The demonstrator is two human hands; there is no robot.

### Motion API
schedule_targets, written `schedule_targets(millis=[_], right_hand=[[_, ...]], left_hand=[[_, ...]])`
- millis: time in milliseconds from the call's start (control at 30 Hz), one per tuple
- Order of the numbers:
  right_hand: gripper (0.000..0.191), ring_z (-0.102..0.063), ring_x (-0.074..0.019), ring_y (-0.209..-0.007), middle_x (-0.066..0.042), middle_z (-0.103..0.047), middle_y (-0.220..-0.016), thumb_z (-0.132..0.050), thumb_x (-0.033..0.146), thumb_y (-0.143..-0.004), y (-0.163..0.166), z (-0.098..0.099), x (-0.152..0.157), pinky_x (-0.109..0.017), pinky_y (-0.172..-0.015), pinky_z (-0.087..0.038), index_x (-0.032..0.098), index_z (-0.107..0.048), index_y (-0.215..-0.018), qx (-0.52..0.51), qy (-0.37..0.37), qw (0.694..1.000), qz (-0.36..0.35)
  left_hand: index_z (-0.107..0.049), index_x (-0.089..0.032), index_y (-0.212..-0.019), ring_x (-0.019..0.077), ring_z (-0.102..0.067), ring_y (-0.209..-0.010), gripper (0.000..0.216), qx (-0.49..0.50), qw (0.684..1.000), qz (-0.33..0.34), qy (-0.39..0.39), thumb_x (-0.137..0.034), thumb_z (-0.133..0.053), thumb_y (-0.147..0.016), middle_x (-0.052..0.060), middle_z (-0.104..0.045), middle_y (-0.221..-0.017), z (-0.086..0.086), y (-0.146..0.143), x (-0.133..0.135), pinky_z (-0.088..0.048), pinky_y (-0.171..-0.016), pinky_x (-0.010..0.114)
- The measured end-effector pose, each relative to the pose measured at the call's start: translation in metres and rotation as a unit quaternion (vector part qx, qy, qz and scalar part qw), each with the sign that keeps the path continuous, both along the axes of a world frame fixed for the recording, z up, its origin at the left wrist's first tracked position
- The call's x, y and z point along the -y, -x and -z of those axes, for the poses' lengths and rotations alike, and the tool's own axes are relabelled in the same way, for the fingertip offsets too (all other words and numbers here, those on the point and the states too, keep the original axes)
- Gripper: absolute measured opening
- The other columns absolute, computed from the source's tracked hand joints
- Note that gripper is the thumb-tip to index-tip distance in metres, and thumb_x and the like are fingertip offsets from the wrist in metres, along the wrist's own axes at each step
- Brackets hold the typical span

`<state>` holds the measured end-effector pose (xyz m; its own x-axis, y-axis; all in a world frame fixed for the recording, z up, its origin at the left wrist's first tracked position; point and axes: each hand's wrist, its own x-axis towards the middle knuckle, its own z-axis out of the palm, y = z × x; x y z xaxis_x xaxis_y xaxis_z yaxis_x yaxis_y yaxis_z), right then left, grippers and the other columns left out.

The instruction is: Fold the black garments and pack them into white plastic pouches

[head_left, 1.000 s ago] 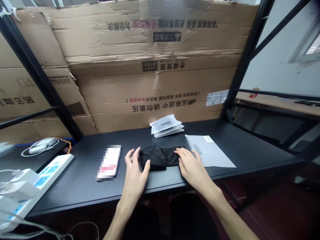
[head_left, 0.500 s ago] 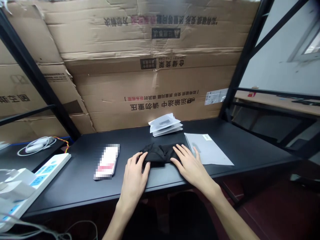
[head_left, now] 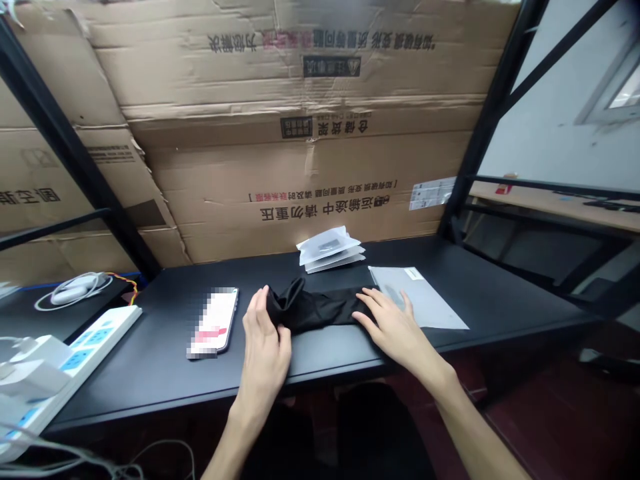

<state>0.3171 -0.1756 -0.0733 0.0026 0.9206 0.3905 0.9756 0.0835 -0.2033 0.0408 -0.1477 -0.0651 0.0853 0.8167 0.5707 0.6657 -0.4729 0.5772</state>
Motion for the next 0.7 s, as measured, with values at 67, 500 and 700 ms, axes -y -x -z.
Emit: schedule_targets(millis=[67, 500, 700], right_hand=[[0.05, -0.055, -0.0342, -0.145, -0.016, -0.062, -0.155, -0.036, 0.048, -0.112, -0.001, 0.0, 0.0, -0.073, -0.127, -0.018, 0.022, -0.064, -0.145, 0.0, -0.008, 1.0, -0.006], [0.045, -0.058, -0.034, -0.142, -0.013, -0.061, -0.156, -0.039, 0.05, -0.111, -0.012, 0.002, -0.007, -0.076, -0.126, -0.016, 0.028, -0.063, -0.143, -0.019, 0.001, 1.0, 0.005], [0.043, -0.06, -0.0338, -0.139, -0.012, -0.064, -0.152, -0.04, 0.051, -0.111, -0.014, 0.001, -0.008, -0.076, -0.126, -0.016, 0.029, -0.066, -0.137, -0.033, -0.003, 0.999, 0.002]], left_hand=[[-0.024, -0.027, -0.169, 0.034, -0.029, -0.16, 0.074, -0.05, 0.997, 0.023, -0.056, -0.016, -0.048, -0.1, 0.014, -0.027, -0.174, -0.003, -0.003, 0.003, -0.034, -0.128, 0.058], [-0.07, -0.016, -0.136, 0.0417, -0.046, -0.135, 0.041, -0.16, 0.978, -0.135, -0.021, -0.034, -0.05, -0.105, 0.021, -0.058, -0.139, 0.008, -0.004, -0.002, -0.036, -0.116, 0.067], [-0.065, -0.009, -0.142, 0.0426, -0.048, -0.127, 0.049, -0.177, 0.969, -0.173, 0.006, -0.038, -0.047, -0.106, 0.024, -0.057, -0.131, 0.007, -0.007, -0.001, -0.04, -0.11, 0.067]])
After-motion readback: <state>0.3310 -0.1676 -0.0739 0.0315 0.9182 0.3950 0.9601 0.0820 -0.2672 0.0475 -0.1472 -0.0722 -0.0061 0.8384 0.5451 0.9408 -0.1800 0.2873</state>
